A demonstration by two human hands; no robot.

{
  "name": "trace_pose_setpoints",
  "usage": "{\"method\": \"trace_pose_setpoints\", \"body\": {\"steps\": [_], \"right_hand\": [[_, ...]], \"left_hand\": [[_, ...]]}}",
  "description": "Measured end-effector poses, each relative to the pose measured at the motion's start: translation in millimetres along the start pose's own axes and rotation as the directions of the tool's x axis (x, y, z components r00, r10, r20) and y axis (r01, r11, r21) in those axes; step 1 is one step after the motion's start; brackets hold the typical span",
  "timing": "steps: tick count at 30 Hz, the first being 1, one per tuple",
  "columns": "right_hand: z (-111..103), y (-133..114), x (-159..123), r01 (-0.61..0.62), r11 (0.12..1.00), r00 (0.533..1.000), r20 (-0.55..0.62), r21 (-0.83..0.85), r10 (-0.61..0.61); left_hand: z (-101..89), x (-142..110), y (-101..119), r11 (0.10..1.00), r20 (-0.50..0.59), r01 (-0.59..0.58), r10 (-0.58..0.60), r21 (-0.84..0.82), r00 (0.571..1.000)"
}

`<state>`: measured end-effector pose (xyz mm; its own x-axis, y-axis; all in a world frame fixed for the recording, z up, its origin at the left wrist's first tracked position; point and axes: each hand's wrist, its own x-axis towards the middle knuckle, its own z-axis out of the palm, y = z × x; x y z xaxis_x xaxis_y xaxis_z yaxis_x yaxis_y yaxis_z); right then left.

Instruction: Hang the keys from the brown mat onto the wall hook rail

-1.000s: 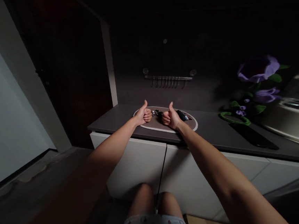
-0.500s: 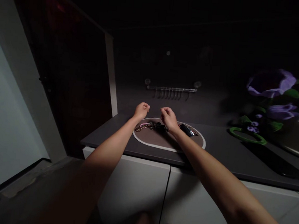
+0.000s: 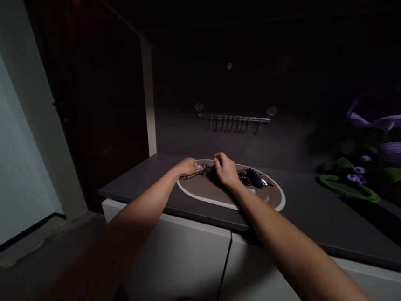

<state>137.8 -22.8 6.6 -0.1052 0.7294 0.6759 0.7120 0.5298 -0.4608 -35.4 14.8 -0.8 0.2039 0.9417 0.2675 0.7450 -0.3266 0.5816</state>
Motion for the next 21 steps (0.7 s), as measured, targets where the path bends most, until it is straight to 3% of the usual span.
{"method": "trace_pose_setpoints", "body": {"steps": [3, 10, 16, 21], "right_hand": [[-0.6, 2.1, 0.6, -0.009, 0.999, 1.000, -0.004, -0.041, 0.009], [-0.5, 3.5, 1.8, -0.019, 0.997, 1.000, -0.009, -0.078, 0.018], [1.7, 4.8, 1.6, -0.026, 0.995, 1.000, 0.009, -0.097, 0.027], [0.6, 2.7, 1.3, -0.027, 0.996, 0.999, 0.016, -0.086, 0.029]], "left_hand": [[0.3, -1.0, 2.7, 0.991, 0.014, -0.059, 0.058, 0.124, 0.998], [-0.8, 0.2, 10.0, 0.958, -0.153, -0.124, 0.167, 0.257, 0.974], [-2.1, -4.1, 12.9, 0.956, -0.247, -0.150, 0.214, 0.254, 0.945], [-5.0, -7.3, 18.2, 0.951, -0.360, -0.177, 0.263, 0.254, 0.895]]}}
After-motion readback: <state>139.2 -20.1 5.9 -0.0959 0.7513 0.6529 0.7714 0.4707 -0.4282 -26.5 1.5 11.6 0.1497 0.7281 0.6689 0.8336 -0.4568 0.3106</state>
